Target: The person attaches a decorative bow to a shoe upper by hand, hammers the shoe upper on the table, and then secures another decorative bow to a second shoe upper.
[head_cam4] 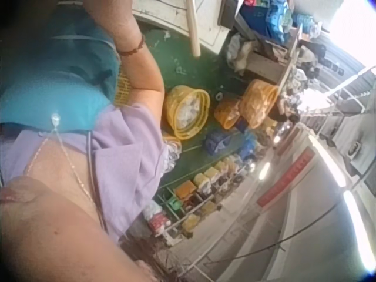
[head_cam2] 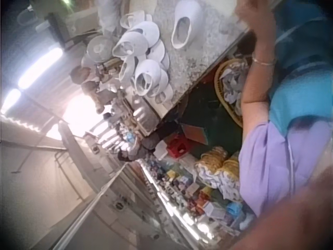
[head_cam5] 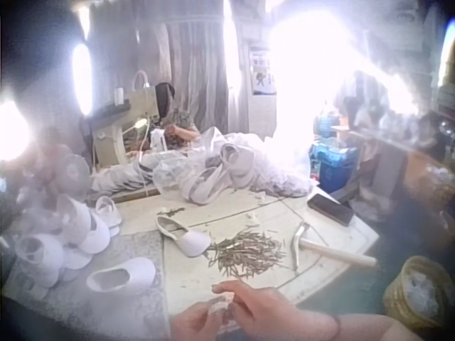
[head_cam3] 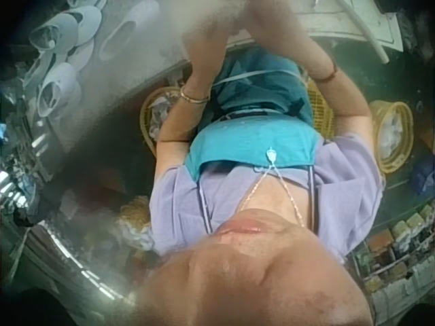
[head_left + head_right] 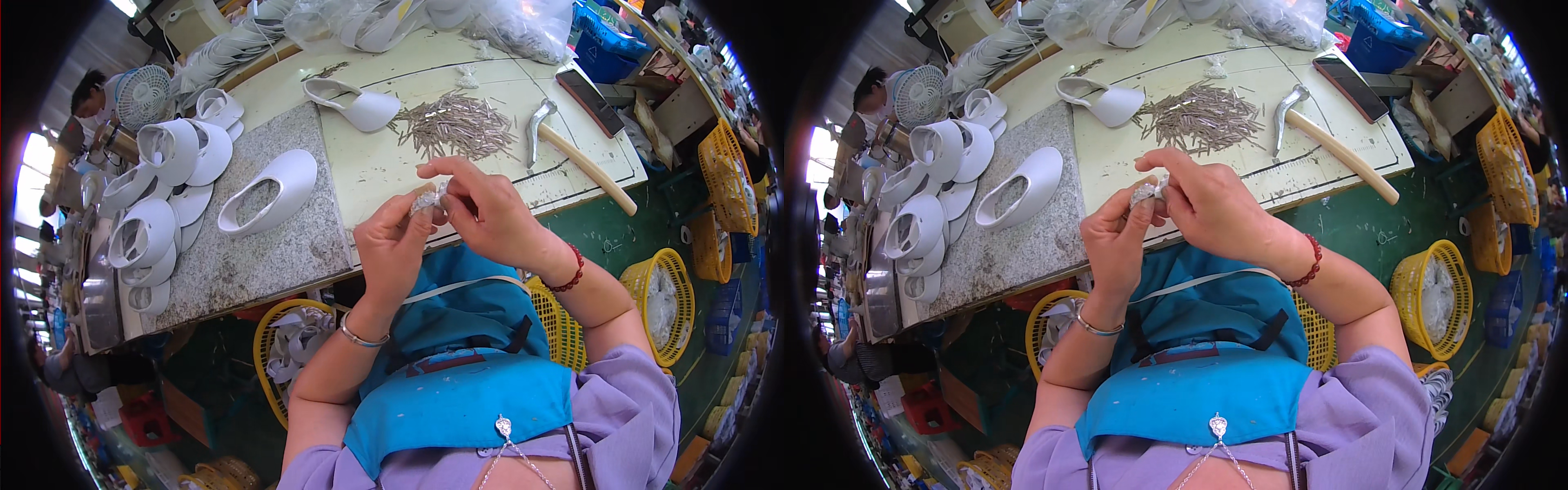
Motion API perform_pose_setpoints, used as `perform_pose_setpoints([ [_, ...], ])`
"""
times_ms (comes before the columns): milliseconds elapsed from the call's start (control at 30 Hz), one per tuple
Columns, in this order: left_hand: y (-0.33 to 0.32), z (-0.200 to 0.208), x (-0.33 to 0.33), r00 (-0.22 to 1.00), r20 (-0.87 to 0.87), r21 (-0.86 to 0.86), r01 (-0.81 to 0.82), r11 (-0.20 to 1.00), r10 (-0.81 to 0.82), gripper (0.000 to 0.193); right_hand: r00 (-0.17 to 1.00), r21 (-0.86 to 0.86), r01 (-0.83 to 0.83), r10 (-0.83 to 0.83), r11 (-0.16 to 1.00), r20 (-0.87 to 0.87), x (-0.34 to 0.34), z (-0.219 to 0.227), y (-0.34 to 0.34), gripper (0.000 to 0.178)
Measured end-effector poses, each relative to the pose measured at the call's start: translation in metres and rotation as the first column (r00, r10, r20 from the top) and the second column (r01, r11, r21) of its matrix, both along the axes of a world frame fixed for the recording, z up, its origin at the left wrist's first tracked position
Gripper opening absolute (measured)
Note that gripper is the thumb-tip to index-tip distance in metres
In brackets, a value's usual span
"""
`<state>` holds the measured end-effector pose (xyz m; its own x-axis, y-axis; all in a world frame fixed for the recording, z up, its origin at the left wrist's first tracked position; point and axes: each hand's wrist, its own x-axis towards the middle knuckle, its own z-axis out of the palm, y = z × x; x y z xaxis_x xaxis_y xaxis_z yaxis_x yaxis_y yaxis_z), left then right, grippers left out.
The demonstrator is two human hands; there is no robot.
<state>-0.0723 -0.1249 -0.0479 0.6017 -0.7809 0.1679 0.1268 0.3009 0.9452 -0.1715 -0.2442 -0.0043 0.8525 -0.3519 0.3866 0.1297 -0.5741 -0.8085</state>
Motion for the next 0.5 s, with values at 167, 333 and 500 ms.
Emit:
perform_pose_setpoints([
  [167,0.000,-0.008,-0.002,0.919,0.364,-0.050,-0.144,0.988,0.152,0.024,0.998,-0.238,0.063,-0.054,0.969,0.043,0.001,-0.006,0.002,0.037],
  [333,0.002,0.001,-0.004,1.000,-0.012,-0.009,-0.022,1.000,0.022,0.022,0.993,0.059,-0.015,0.022,0.998,-0.116,-0.003,0.004,-0.002,0.037],
  [500,0.004,0.003,0.000,0.963,-0.259,-0.010,0.075,0.997,-0.075,0.022,0.991,0.110,-0.041,0.054,0.993,-0.125,-0.001,0.004,-0.001,0.038],
])
